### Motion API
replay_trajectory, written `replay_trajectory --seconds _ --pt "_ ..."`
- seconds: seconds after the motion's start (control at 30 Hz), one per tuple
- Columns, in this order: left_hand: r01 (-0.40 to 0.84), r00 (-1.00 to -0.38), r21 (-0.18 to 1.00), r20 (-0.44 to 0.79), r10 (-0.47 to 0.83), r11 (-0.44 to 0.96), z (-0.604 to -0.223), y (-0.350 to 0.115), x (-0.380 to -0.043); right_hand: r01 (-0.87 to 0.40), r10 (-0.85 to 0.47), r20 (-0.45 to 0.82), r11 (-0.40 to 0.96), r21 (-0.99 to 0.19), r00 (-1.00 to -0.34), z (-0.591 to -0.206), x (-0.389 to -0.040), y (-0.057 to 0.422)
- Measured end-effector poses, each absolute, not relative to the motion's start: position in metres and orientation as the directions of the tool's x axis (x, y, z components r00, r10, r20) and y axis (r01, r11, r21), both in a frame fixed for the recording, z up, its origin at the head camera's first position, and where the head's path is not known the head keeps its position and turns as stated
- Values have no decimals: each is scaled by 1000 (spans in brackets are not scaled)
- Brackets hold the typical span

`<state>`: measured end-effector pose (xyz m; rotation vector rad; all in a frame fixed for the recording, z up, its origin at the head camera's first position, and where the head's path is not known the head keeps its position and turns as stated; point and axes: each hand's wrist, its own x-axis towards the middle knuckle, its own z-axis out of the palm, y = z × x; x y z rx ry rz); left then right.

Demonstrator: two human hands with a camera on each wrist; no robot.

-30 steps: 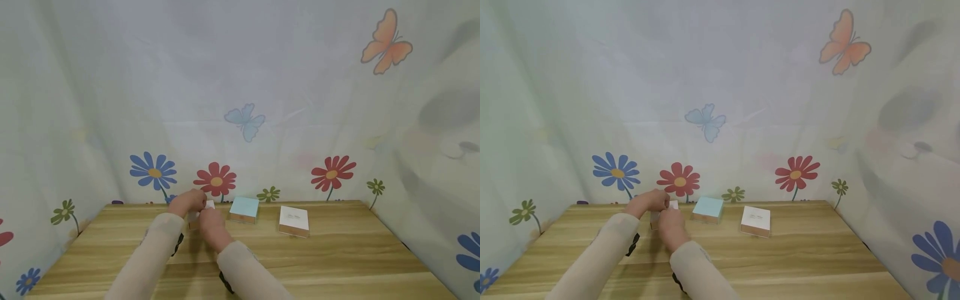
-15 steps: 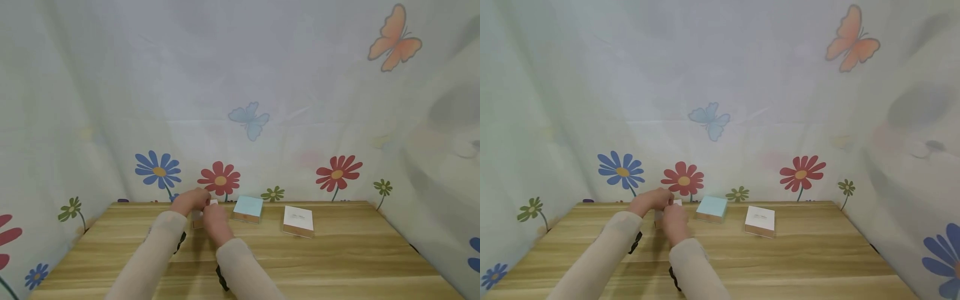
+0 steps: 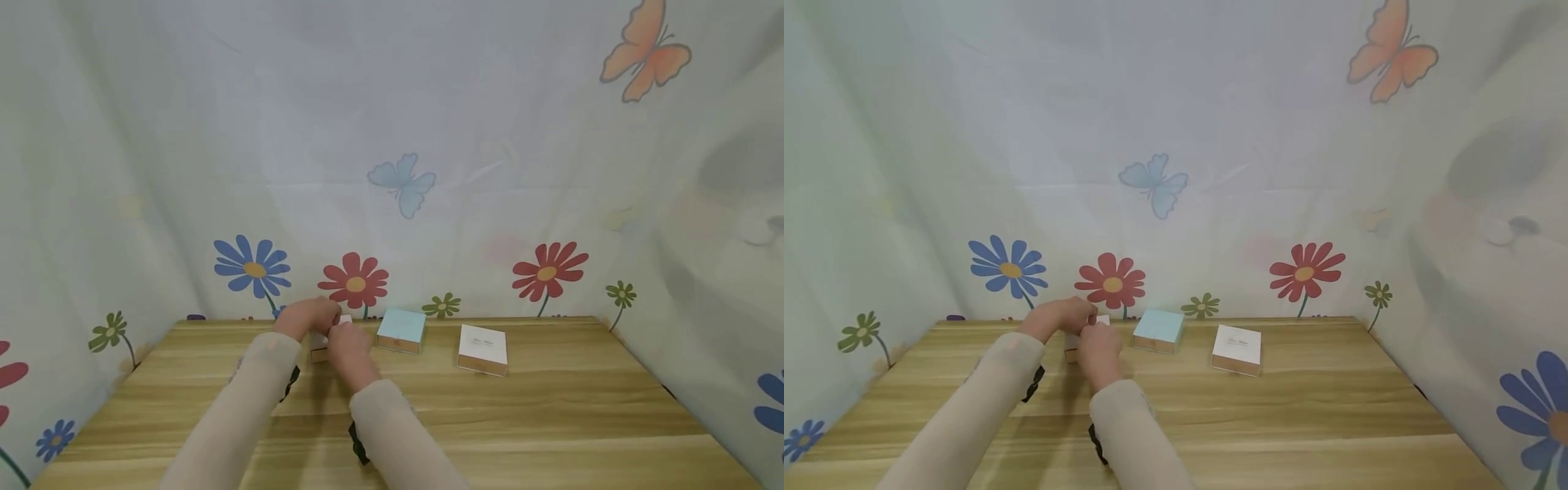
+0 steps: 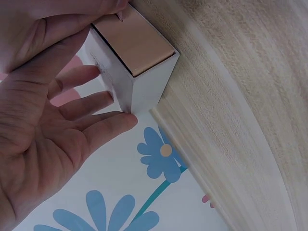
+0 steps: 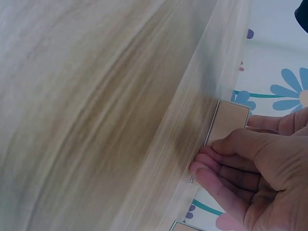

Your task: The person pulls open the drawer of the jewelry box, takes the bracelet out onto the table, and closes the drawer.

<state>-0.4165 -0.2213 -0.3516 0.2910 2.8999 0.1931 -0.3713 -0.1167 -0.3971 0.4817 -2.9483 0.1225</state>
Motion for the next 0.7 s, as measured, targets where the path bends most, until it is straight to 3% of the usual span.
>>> replay_trajectory --seconds 0.7 --pt "207 -956 133 -181 229 969 -349 -222 -408 -401 -392 154 916 -32 -907 -399 -371 -114"
